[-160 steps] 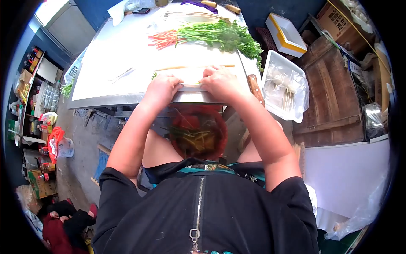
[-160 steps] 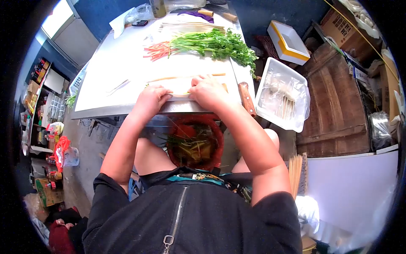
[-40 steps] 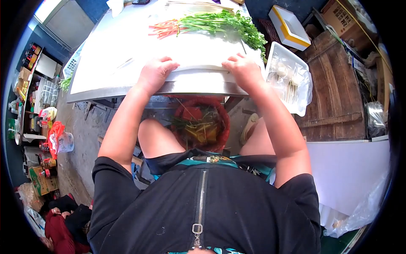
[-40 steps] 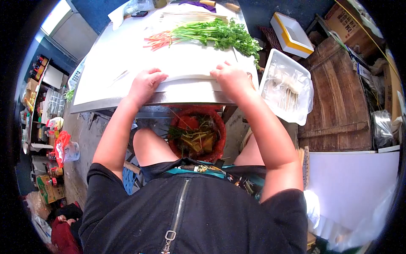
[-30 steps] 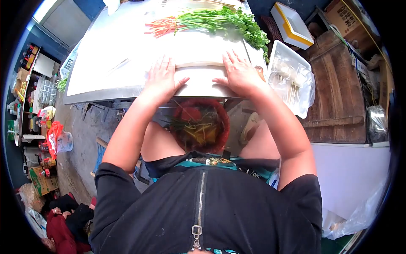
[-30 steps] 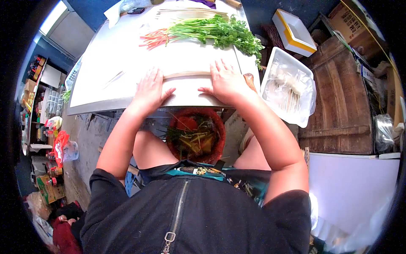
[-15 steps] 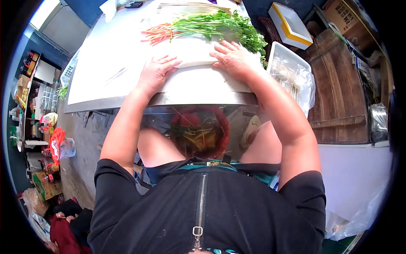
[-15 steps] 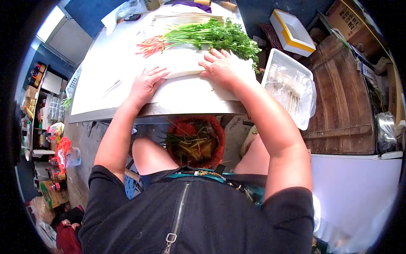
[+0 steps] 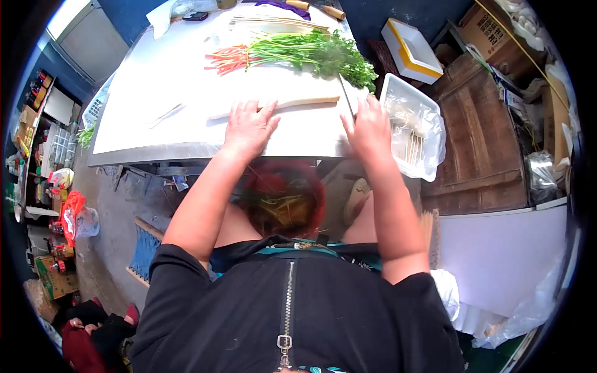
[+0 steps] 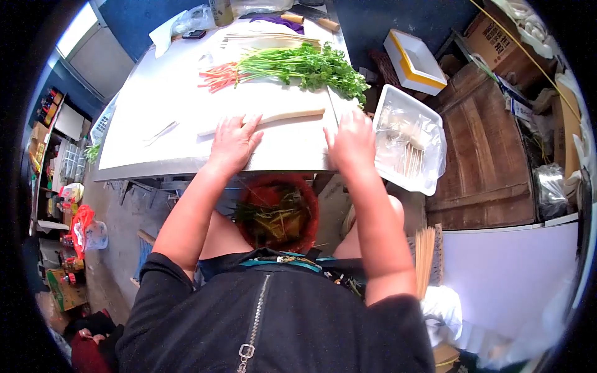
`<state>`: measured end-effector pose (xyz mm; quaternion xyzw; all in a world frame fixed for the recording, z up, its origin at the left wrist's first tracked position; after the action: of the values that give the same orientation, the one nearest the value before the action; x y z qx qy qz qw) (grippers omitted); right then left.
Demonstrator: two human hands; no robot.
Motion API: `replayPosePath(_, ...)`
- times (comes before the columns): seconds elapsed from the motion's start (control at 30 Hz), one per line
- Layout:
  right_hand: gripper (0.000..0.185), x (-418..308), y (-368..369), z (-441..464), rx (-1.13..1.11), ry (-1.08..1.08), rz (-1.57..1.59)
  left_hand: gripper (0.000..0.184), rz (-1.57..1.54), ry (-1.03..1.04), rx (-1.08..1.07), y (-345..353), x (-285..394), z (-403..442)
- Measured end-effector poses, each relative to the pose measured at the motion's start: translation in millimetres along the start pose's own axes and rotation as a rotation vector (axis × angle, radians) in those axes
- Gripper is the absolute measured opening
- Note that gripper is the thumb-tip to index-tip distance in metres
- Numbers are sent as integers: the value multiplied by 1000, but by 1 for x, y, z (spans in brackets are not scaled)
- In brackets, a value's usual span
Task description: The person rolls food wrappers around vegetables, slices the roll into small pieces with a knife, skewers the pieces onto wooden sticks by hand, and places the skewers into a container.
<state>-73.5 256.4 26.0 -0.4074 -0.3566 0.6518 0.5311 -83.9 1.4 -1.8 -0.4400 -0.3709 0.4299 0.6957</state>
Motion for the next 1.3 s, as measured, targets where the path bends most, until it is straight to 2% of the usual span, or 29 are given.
replayPosePath(0.03,60,-3,-10,-9,0,-5,-9,47,-8,-3,5,2,-1,0)
replayPosePath(0.1,53,-6,-19,-23,-207,172,33,47,-2,2,52,4,-1,-2)
replayPosePath(0.27,42,7,-17,-31,-148,120,178,43,-21,6,47,2,2,1)
replayPosePath(0.33,39,5,-36,-42,-251,116,315,40,15,6,56,3,5,1)
replayPosePath(0.37,41,14,-34,-54,-164,51,356,40,13,-6,58,5,5,1)
replayPosePath(0.4,41,15,-38,-63,-170,42,354,39,9,-1,82,7,6,0)
replayPosePath(0.47,45,17,-39,-77,-323,333,965,39,6,2,101,10,9,-1)
replayPosePath(0.5,50,9,-40,-78,-346,372,1200,39,10,-6,119,11,10,-2)
replayPosePath(0.53,50,0,-42,-77,-349,374,1203,39,16,-12,137,10,10,-1)
replayPosePath(0.6,55,-30,-39,-74,-598,385,1605,38,12,-10,146,12,10,-2)
replayPosePath(0.67,60,-53,-20,-69,-663,377,1544,38,8,-7,159,13,9,-1)
replayPosePath(0.73,60,-77,-15,-60,-608,259,1415,38,-25,-19,170,14,7,-2)
replayPosePath(0.83,59,-92,-5,-55,-648,245,1336,37,-30,-39,174,15,7,-2)
replayPosePath(1.13,57,-104,3,-54,-671,164,1237,39,-50,-41,142,14,6,-1)
replayPosePath(1.3,58,-105,1,-50,-692,203,1231,40,-50,-42,146,14,6,-2)
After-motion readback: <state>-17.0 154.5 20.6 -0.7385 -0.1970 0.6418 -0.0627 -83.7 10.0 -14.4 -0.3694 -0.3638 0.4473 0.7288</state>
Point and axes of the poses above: each hand's wrist, its own z-axis towards the middle knuckle, its own y-axis out of the palm, x = y × z, the point moved 4 cm from there along z, towards the middle knuckle, and after that the axes turned 1 degree about z, right-handed, at the moved point
